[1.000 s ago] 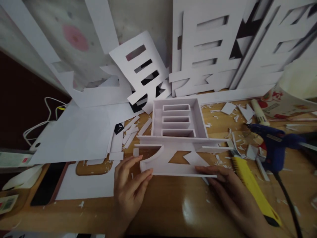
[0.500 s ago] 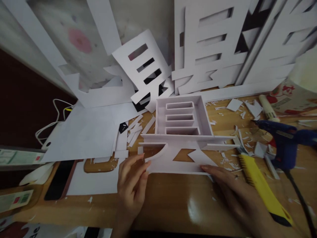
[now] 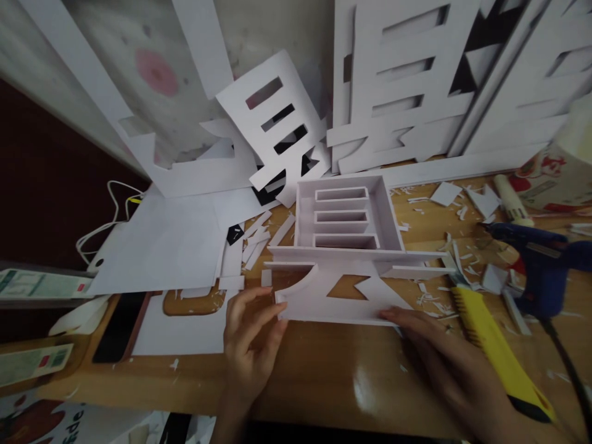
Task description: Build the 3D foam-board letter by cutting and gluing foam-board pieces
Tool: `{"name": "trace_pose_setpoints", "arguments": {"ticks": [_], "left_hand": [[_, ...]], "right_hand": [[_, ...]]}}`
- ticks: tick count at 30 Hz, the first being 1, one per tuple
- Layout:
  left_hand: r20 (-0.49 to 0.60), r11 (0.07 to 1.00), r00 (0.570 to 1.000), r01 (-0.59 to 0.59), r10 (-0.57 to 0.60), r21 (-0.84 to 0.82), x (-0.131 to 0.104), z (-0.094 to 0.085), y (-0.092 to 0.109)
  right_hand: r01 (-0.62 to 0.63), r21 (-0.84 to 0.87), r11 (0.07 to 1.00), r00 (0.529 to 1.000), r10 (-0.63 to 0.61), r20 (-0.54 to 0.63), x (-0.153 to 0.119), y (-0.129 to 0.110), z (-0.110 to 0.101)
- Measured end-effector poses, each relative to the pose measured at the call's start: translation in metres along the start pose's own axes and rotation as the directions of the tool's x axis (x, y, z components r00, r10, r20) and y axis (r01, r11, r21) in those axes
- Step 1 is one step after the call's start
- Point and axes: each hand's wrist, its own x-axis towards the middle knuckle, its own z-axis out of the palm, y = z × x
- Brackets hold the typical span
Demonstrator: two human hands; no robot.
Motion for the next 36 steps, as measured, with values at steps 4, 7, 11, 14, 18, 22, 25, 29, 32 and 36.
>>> {"name": "trace_pose_setpoints", "arguments": {"ticks": [4,7,11,14,18,22,25,29,32,36], "left_hand": [[0.056,0.982,0.992,-0.118,0.111,0.146,0.006,0.002,0.003],[0.027,0.966,0.987,-0.158,0.156,0.205,0.010,0.005,0.007],[-0.028,0.961,0.983,-0.172,0.182,0.217,0.012,0.005,0.016],[-0.061,0.952,0.977,-0.181,0.202,0.246,0.014,0.004,0.023],[-0.090,0.935,0.977,-0.154,0.192,0.319,0.016,0.008,0.028],[-0.080,0.907,0.974,-0.166,0.212,0.387,0.012,0.013,0.033],[-0.092,0.887,0.966,-0.181,0.241,0.425,0.006,0.015,0.042],[-0.114,0.883,0.965,-0.165,0.237,0.440,0.002,0.015,0.046],[-0.105,0.902,0.970,-0.159,0.218,0.402,0.005,0.009,0.036],[-0.060,0.923,0.983,-0.140,0.173,0.359,0.012,0.000,0.020]], "right_hand": [[0.007,-0.018,1.000,1.000,-0.007,-0.002,0.001,-0.002,-0.002],[0.011,-0.061,0.998,1.000,-0.012,-0.023,0.004,-0.008,-0.002],[0.016,-0.165,0.986,0.992,-0.036,-0.121,0.007,-0.015,0.000],[-0.064,-0.225,0.972,0.978,0.017,-0.207,0.004,-0.018,0.001],[-0.187,-0.224,0.957,0.940,0.108,-0.322,-0.004,-0.020,0.003],[-0.294,-0.162,0.942,0.906,0.221,-0.361,-0.003,-0.032,0.007],[-0.365,-0.156,0.918,0.869,0.276,-0.411,0.003,-0.044,0.011],[-0.375,-0.153,0.914,0.853,0.276,-0.443,0.008,-0.049,0.014],[-0.269,-0.172,0.948,0.925,0.205,-0.319,0.007,-0.041,0.010],[-0.111,-0.183,0.977,0.992,0.099,-0.072,0.006,-0.029,-0.001]]}}
